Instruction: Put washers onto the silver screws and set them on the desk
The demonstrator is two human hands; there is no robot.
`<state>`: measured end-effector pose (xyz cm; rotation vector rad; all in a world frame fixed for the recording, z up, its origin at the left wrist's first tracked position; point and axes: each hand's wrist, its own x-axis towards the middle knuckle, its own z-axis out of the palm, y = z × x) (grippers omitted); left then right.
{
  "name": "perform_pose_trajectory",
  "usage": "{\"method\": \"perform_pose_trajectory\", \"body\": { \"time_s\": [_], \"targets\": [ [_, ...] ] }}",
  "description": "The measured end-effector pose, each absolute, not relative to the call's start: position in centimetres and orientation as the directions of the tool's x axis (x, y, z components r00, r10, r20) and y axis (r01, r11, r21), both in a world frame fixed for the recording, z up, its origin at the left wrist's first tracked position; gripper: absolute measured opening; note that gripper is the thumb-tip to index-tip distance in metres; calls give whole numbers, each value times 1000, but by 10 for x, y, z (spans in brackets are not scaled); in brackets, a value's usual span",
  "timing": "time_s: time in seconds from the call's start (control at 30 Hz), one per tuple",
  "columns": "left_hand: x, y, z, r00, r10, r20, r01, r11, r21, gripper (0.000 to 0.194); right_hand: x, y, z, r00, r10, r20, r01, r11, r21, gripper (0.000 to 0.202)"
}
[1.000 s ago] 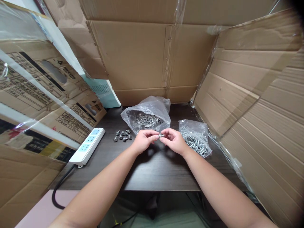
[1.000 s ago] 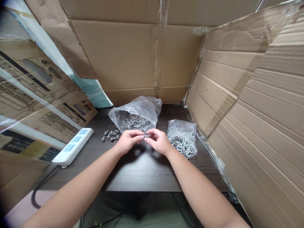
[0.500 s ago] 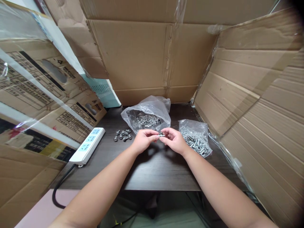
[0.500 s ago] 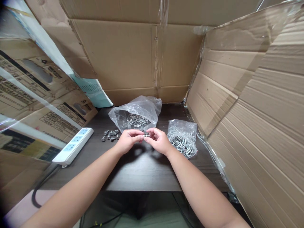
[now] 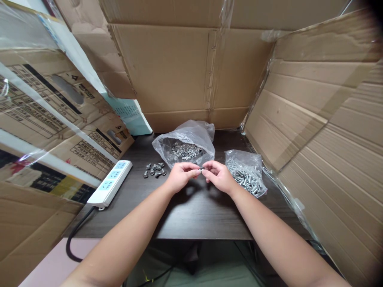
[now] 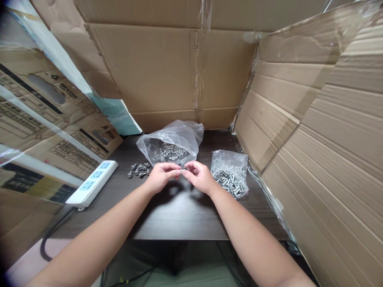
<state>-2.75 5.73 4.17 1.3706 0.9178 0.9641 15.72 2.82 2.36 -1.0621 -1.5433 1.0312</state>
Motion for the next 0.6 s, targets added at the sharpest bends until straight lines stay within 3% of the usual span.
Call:
{"method": "perform_pose_trajectory", "body": {
  "time_s": [0.6],
  "targets": [
    [-27,57,40,361,932,42,-36,-31,999,31,156,28,21,-191,948,256,116,281,-953,33]
  ]
}}
